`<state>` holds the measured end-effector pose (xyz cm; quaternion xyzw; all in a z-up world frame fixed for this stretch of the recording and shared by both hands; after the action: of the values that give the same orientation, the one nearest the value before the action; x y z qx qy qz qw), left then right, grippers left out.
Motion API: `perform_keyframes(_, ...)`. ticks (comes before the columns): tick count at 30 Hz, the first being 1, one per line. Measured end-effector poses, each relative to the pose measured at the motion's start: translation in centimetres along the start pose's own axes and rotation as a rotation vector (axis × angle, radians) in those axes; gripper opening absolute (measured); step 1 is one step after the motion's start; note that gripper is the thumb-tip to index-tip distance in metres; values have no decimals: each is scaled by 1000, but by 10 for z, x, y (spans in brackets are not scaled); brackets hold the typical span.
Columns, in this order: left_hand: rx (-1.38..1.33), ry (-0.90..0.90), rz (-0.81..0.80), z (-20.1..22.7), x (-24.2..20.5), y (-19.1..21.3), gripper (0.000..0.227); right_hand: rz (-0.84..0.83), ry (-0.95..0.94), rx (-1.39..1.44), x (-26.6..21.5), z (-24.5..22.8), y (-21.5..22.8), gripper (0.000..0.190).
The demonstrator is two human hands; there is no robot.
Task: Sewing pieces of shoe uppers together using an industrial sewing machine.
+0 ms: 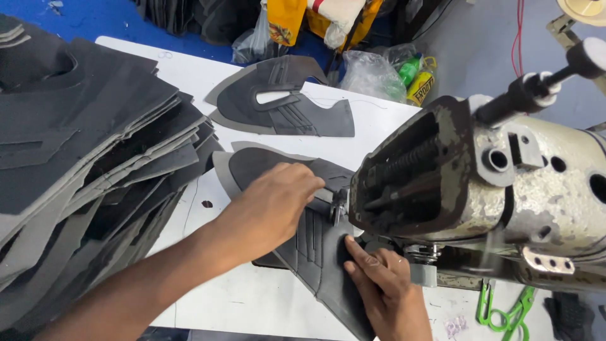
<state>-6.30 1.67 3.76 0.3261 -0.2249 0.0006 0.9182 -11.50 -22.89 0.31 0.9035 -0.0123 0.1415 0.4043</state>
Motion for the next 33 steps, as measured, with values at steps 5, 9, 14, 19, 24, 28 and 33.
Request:
perform_keyframes(5, 17, -54, -163, -19, 23, -17, 27, -51, 154, -50, 10, -2, 7, 45)
perform_keyframes(9, 15, 137, -481, -16, 38, -12, 24, -52, 135, -89, 8, -2, 12, 44)
perform_keyframes(14, -145, 443, -612, -8, 10, -15, 31, 345, 67, 135, 11, 4, 28, 35)
perform_keyframes(19, -344, 762, -265, 18, -28, -23, 37, -117, -524, 327, -72, 113, -20, 115)
perform_keyframes(24, -493, 729, -205, 8, -54, -30, 45, -159, -402, 746, -78, 39, -62, 125)
perform_keyframes(28, -497, 724, -185, 10, -56, -36, 55, -3, -473, 837, -73, 24, -63, 111)
perform_keyframes(33, -509, 738, -133, 5, -51, -45, 55, 73, -487, 693, -60, 12, -60, 103)
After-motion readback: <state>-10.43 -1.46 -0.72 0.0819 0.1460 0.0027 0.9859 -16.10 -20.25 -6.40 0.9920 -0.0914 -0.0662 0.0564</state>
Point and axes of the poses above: each hand's wrist, its own x-axis towards the middle knuckle, its own y-axis out of the back of the hand, z = x × y, the point moved 1 cm from there along x, towards the middle knuckle, and after that the axes turned 13 degrees about z, right-handed, at the moved point
